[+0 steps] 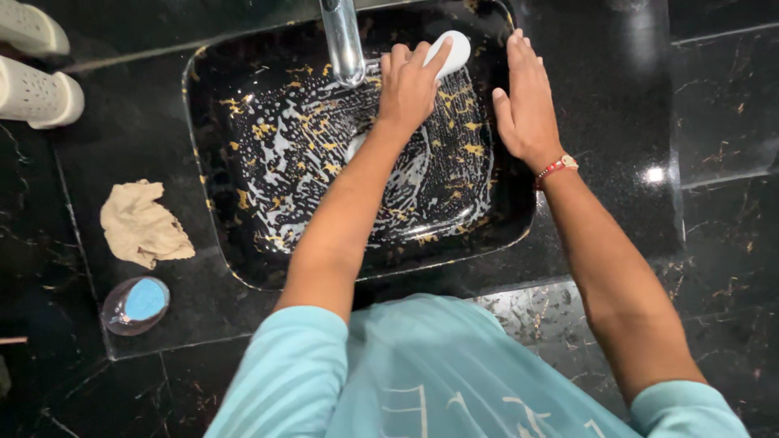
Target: The person scrubs the interior of a black sink with a white sponge and cleaning agent, making circular and back-and-forth motions to clean the surfaces.
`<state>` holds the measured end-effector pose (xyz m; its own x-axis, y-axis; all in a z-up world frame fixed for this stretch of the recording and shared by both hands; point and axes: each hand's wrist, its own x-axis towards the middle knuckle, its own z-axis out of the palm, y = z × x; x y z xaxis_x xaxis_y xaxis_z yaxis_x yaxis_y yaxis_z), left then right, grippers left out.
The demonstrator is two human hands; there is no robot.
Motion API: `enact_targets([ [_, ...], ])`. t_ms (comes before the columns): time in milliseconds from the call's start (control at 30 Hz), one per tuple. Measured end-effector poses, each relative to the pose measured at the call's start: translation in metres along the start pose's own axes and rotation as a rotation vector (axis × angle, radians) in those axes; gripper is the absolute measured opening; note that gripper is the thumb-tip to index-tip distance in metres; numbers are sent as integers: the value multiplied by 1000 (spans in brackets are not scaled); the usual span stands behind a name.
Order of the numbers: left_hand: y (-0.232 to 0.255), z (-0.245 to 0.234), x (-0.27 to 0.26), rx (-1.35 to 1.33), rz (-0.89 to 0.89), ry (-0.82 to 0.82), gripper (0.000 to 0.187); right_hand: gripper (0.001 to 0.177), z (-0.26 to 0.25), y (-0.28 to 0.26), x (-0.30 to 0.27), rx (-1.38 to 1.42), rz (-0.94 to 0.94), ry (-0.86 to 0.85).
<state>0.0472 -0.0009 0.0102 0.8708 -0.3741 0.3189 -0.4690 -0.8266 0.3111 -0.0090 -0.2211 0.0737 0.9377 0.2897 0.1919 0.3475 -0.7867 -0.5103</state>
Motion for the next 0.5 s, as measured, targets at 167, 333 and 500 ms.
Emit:
enact_targets([
  [167,52,-26,-74,-64,317,-401,48,67,0,0,0,84,-29,40],
  [333,56,-39,-112,-241,418,-206,55,66,-2,3,2,88,-47,56],
  [500,14,13,-12,-79,103,156,55,64,0,4,0,89,-18,55],
])
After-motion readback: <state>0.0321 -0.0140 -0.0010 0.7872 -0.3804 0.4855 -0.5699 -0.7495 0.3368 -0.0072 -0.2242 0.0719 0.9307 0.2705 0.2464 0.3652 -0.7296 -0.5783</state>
